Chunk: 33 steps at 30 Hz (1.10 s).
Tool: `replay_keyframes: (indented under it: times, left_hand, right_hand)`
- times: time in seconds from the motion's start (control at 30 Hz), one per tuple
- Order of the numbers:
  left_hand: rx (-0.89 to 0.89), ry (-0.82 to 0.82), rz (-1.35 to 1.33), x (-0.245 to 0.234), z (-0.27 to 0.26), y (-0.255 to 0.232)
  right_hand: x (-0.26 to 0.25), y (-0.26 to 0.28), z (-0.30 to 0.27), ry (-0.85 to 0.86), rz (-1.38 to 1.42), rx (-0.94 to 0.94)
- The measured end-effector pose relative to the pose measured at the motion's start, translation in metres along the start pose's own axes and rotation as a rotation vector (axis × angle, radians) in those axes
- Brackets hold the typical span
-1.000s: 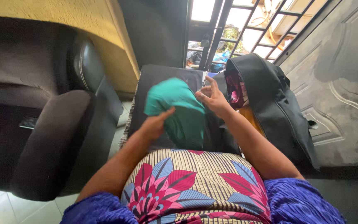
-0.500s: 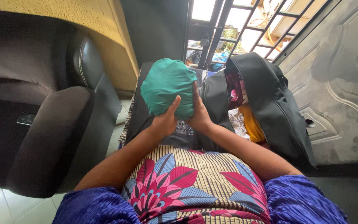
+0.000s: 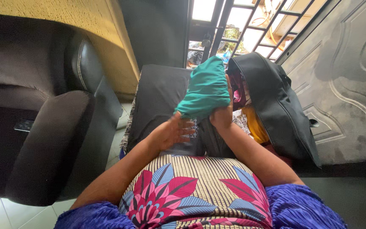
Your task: The person folds a teal shirt, a black t-shirt, and a gray patterned garment one by one and places them into a black backpack.
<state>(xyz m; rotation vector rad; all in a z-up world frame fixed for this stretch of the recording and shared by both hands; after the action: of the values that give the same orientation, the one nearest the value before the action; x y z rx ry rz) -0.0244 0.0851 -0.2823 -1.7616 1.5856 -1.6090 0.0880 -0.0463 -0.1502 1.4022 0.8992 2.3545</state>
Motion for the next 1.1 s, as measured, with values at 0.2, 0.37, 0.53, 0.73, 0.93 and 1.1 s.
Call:
replay_keyframes:
  times: [0.2, 0.37, 0.53, 0.73, 0.93, 1.1]
  left_hand:
    - [0.196, -0.079, -0.450, 0.019, -0.005, -0.042]
    - [0.352, -0.145, -0.356, 0.005, 0.008, -0.043]
    - [0.262, -0.324, -0.314, -0.017, 0.012, -0.021]
    - [0.208, -0.437, -0.294, -0.039, -0.004, -0.039]
    - [0.008, 0.099, -0.403, 0.039, 0.000, -0.036]
    - [0.275, 0.167, -0.537, 0.051, -0.008, -0.033]
  right_hand:
    - [-0.020, -0.024, -0.005, 0.043, 0.107, 0.183]
    - [-0.024, -0.041, -0.031, 0.051, 0.118, 0.309]
    - [-0.019, -0.026, -0.036, -0.060, 0.192, 0.321]
    - [0.003, 0.004, -0.019, 0.010, 0.152, 0.213]
    - [0.042, -0.010, -0.046, 0.159, -0.245, 0.132]
    - [0.076, -0.027, -0.060, 0.253, -0.043, 0.243]
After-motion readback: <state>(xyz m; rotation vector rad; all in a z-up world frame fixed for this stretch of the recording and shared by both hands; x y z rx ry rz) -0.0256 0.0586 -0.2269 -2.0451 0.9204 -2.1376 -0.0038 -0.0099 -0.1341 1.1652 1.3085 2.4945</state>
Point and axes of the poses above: each hand's wrist, its own z-axis towards the middle knuckle, its own x-axis out of the palm, y = z × x, the point moved 8 cm from there along z, towards the middle knuckle, and after that the axes turned 2 degrees about y, right-handed, at the moved point
